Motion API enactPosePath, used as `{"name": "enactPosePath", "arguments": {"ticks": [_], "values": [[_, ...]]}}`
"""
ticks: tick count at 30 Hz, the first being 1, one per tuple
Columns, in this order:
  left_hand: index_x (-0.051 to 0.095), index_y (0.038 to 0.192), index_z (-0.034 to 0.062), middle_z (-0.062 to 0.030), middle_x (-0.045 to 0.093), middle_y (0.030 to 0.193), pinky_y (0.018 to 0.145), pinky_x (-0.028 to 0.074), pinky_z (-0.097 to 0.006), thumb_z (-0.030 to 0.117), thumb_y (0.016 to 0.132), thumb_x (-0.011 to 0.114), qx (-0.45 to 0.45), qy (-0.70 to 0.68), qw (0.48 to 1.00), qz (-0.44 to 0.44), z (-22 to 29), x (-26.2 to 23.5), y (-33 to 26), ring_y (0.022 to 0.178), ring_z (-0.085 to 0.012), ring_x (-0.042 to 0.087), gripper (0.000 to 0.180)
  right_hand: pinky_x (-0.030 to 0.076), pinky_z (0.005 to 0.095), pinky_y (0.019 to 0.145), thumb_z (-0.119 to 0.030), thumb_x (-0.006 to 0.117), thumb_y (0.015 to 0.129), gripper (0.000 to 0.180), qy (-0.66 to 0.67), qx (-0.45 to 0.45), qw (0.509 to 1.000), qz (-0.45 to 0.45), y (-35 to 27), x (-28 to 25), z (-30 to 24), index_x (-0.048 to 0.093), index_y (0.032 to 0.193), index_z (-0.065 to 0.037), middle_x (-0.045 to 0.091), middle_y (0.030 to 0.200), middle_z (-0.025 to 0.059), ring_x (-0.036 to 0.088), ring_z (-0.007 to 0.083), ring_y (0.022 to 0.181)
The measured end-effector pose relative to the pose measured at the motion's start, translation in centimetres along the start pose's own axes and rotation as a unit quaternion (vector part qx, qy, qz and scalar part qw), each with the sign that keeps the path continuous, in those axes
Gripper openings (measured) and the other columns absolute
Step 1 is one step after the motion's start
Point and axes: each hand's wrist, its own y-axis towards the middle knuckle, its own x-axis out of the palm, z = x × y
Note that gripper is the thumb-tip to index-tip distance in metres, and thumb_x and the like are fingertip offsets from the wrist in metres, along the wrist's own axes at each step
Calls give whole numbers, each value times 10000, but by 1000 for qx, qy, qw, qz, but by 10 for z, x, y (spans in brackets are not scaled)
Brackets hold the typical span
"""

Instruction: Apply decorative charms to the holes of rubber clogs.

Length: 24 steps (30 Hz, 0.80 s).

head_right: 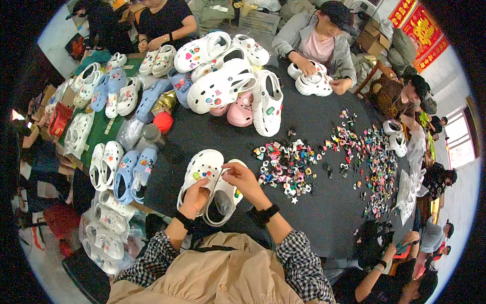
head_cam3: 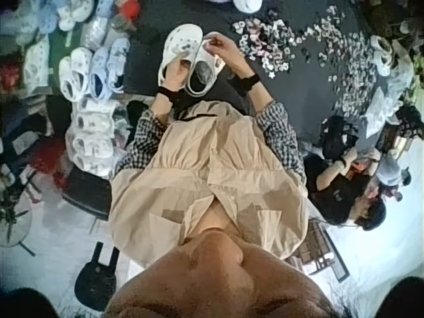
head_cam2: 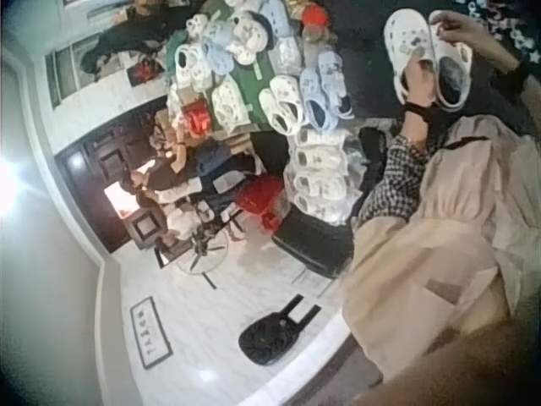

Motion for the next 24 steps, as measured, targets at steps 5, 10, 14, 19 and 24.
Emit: {"name": "enactPosePath", "arguments": {"ticks": [5,10,14,19,24], "values": [[561,1111,47,-62,622,1046,805,488,-327,-47,819,581,12,16,1000,23,-2,3,-4,944,-198,606,307,485,287,746,-78,650,793,169,-231,-58,971,27,38,18,1,633,944,-3,644,879,111,620,176,821],[561,1101,30,-66,623,1021,771,494,-312,-32,835,579,269,571,774,-39,-1,5,-25,890,-185,615,274,478,349,698,-54,638,756,117,-445,-186,876,-10,65,18,-1,668,868,-43,585,817,113,595,255,755],[614,1023,-4,-52,630,940,641,454,-268,9,862,562,260,511,818,-29,-3,10,-23,754,-136,579,170,471,380,713,-75,615,762,96,-473,-203,854,-78,74,23,-5,645,848,-43,584,833,125,589,307,787],[594,984,28,-34,612,889,601,452,-266,31,882,578,20,19,999,26,-4,14,-13,742,-126,588,103,484,412,689,-112,611,769,82,-530,-140,836,-17,74,37,-5,639,823,-58,630,837,131,619,321,784],[588,1017,27,-39,621,929,619,466,-264,18,880,570,27,9,999,16,-6,21,-12,763,-139,602,139,502,408,677,-172,657,745,112,-577,-130,805,-47,79,29,-7,661,798,-73,650,800,120,635,301,762]]}}
